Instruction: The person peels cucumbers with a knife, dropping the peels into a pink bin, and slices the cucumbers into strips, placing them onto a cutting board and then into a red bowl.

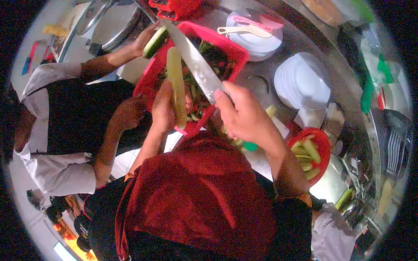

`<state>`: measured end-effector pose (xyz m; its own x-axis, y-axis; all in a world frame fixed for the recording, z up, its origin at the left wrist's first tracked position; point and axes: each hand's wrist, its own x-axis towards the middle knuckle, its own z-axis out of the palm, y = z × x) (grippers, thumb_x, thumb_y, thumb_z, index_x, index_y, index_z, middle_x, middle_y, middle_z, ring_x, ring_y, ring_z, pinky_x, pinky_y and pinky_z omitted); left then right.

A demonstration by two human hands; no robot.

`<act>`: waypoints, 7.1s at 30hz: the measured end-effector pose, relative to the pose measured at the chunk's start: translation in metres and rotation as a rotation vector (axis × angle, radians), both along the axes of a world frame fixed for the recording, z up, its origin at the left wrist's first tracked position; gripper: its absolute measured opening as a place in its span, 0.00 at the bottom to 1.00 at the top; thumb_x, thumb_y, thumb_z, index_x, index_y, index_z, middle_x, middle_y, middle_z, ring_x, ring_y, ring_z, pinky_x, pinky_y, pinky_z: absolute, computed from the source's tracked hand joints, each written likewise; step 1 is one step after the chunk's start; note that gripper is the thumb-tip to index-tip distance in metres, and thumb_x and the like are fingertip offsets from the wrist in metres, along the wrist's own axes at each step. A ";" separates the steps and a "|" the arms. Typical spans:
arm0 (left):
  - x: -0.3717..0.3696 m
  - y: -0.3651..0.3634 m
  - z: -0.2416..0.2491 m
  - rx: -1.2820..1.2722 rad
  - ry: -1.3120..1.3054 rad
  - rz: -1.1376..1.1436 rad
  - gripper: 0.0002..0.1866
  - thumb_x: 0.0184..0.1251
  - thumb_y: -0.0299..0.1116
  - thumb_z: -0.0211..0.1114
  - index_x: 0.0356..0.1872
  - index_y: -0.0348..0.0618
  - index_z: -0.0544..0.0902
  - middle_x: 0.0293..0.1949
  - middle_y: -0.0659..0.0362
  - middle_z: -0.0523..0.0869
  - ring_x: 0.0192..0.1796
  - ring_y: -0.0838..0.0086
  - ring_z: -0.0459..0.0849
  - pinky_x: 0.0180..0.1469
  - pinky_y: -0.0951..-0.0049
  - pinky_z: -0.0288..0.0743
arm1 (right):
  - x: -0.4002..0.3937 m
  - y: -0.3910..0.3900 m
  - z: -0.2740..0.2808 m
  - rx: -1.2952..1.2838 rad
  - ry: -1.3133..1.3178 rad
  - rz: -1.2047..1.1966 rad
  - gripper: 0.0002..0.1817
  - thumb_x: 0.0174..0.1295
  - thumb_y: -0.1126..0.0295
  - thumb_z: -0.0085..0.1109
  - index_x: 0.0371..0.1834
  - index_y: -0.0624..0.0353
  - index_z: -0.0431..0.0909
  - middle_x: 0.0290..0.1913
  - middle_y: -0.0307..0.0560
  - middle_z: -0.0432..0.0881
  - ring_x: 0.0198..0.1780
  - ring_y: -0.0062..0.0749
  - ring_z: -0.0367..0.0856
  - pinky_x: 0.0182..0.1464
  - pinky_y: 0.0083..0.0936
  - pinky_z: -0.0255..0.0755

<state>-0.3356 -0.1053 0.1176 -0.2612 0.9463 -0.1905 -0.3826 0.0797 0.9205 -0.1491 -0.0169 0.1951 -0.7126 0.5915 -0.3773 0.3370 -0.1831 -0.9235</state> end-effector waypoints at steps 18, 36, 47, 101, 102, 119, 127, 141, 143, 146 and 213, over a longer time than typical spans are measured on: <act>0.011 -0.002 0.016 0.155 0.248 0.096 0.25 0.79 0.46 0.41 0.66 0.38 0.65 0.31 0.59 0.78 0.30 0.77 0.78 0.33 0.76 0.73 | 0.014 -0.004 0.029 0.006 -0.071 0.025 0.13 0.75 0.64 0.39 0.35 0.61 0.66 0.13 0.36 0.64 0.09 0.19 0.63 0.12 0.21 0.59; 0.009 -0.007 0.034 0.034 0.224 0.112 0.24 0.78 0.45 0.44 0.66 0.40 0.66 0.28 0.61 0.78 0.26 0.78 0.77 0.28 0.77 0.72 | 0.025 -0.011 0.029 -0.056 -0.066 0.064 0.12 0.74 0.64 0.42 0.35 0.59 0.67 0.14 0.34 0.65 0.10 0.17 0.63 0.11 0.20 0.58; 0.012 -0.004 0.049 0.017 0.288 0.211 0.22 0.79 0.45 0.44 0.61 0.40 0.70 0.27 0.62 0.78 0.24 0.79 0.77 0.25 0.78 0.71 | 0.022 -0.022 0.010 0.179 0.001 0.083 0.11 0.74 0.66 0.41 0.34 0.59 0.68 0.13 0.33 0.65 0.10 0.15 0.63 0.12 0.20 0.58; 0.017 0.037 0.016 -0.073 0.581 0.620 0.25 0.79 0.49 0.42 0.47 0.35 0.77 0.39 0.57 0.79 0.39 0.73 0.75 0.46 0.69 0.69 | -0.015 -0.048 -0.036 0.548 0.041 -0.013 0.12 0.69 0.68 0.46 0.31 0.66 0.66 0.24 0.68 0.72 0.31 0.68 0.75 0.32 0.50 0.65; 0.019 0.037 0.014 -0.080 0.581 0.618 0.25 0.79 0.49 0.42 0.47 0.35 0.77 0.39 0.57 0.79 0.39 0.73 0.75 0.46 0.69 0.69 | -0.015 -0.049 -0.040 0.541 0.039 -0.013 0.12 0.69 0.68 0.46 0.31 0.66 0.66 0.24 0.68 0.72 0.31 0.68 0.75 0.32 0.50 0.65; 0.014 0.045 0.000 -0.109 0.018 0.507 0.30 0.78 0.54 0.37 0.52 0.35 0.76 0.43 0.54 0.81 0.41 0.71 0.79 0.48 0.68 0.72 | -0.004 -0.034 -0.080 -0.674 0.255 0.011 0.17 0.73 0.56 0.45 0.29 0.54 0.69 0.18 0.35 0.66 0.07 0.22 0.58 0.09 0.25 0.58; 0.013 0.039 -0.019 -0.233 0.341 0.458 0.28 0.79 0.52 0.39 0.55 0.34 0.74 0.48 0.54 0.79 0.46 0.72 0.76 0.52 0.71 0.69 | -0.019 -0.047 -0.086 -0.069 0.184 -0.089 0.20 0.72 0.54 0.44 0.26 0.55 0.66 0.13 0.35 0.62 0.08 0.21 0.58 0.09 0.23 0.55; 0.011 0.035 -0.026 -0.336 0.175 0.351 0.34 0.75 0.63 0.39 0.53 0.39 0.76 0.40 0.58 0.79 0.40 0.75 0.74 0.45 0.70 0.70 | -0.016 -0.036 -0.101 -0.821 0.335 -0.013 0.28 0.71 0.51 0.42 0.12 0.51 0.59 0.07 0.34 0.56 0.05 0.20 0.55 0.07 0.21 0.53; 0.005 0.035 -0.034 -0.293 0.089 0.301 0.35 0.74 0.64 0.39 0.54 0.38 0.75 0.40 0.59 0.79 0.40 0.74 0.75 0.45 0.69 0.71 | -0.013 -0.035 -0.112 -0.881 0.398 0.036 0.18 0.73 0.53 0.40 0.32 0.54 0.66 0.14 0.33 0.59 0.06 0.16 0.54 0.06 0.18 0.52; 0.002 0.034 -0.036 -0.203 -0.036 0.291 0.30 0.75 0.61 0.42 0.53 0.43 0.76 0.39 0.59 0.81 0.40 0.71 0.79 0.44 0.68 0.73 | -0.008 -0.030 -0.128 -1.191 0.585 0.075 0.18 0.73 0.53 0.40 0.32 0.55 0.66 0.14 0.33 0.59 0.06 0.16 0.54 0.06 0.18 0.53; -0.005 0.024 -0.059 -0.159 0.901 0.199 0.13 0.74 0.35 0.46 0.47 0.35 0.71 0.38 0.39 0.81 0.42 0.43 0.80 0.45 0.51 0.71 | -0.078 0.008 -0.129 0.725 -0.020 -0.205 0.34 0.51 0.59 0.65 0.56 0.74 0.68 0.49 0.72 0.78 0.52 0.65 0.77 0.54 0.46 0.72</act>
